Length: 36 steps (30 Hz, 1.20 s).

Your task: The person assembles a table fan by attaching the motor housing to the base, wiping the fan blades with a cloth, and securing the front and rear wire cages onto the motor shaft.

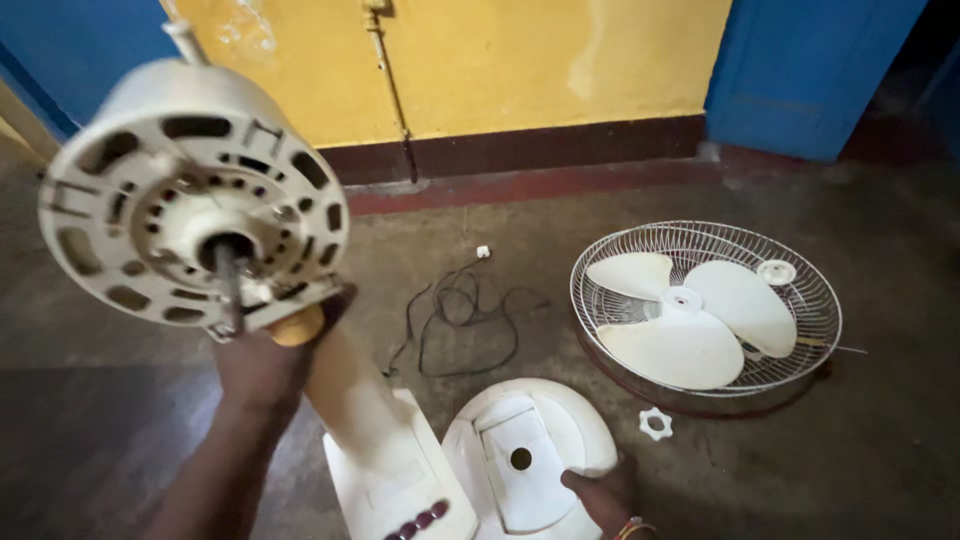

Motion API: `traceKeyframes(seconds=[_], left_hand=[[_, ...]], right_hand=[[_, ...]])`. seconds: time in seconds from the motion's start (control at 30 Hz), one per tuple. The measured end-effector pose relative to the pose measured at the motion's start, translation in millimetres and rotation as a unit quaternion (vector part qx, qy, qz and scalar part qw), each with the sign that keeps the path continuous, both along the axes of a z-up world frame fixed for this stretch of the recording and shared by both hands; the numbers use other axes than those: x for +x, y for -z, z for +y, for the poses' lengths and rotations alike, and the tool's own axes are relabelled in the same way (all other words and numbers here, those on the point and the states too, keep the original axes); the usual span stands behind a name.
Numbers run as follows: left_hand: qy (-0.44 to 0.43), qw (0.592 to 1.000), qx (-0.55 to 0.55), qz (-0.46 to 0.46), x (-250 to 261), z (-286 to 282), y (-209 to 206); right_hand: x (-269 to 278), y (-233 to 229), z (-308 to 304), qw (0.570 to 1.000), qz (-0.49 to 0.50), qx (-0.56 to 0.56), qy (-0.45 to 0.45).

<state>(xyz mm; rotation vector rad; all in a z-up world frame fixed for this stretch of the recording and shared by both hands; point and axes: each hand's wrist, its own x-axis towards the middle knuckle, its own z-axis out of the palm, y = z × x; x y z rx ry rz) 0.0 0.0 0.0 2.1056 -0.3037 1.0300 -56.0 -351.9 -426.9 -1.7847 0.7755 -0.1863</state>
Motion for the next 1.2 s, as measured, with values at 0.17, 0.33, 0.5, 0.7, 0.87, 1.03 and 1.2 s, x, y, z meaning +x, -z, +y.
traceKeyframes(seconds=[0.17,0.33,0.5,0.7,0.87,1.03,1.2], left_hand=[[0.089,0.976,-0.154,0.126,-6.4,-29.1,2.9],[0.139,0.96,-0.205,0.132,5.3,-59.0,21.8],[0.165,0.963,-0.172,0.123,25.9,-88.8,49.5],[0.222,0.936,-0.216,0.169,43.4,-129.4,111.7],[0.228,0.95,-0.13,0.167,55.4,-153.6,163.8],[0.332,0.918,-0.163,0.145,65.1,-169.3,203.6],[0.331,0.917,-0.143,0.172,66.8,-164.8,205.5]], right_hand=[[-12.0,-39.7,-0.3,0.989,0.065,-0.062,-0.12],[-7.4,-61.4,-14.7,0.957,0.056,-0.255,-0.128],[-11.9,-94.6,-1.2,0.952,-0.084,0.197,-0.217],[-50.2,-127.0,40.3,0.944,-0.126,0.037,-0.303],[-52.2,-138.7,46.9,0.959,-0.106,-0.033,-0.26],[-50.4,-137.1,52.9,0.971,-0.006,-0.096,-0.217],[-49.1,-127.3,55.6,0.942,-0.061,-0.198,-0.265]])
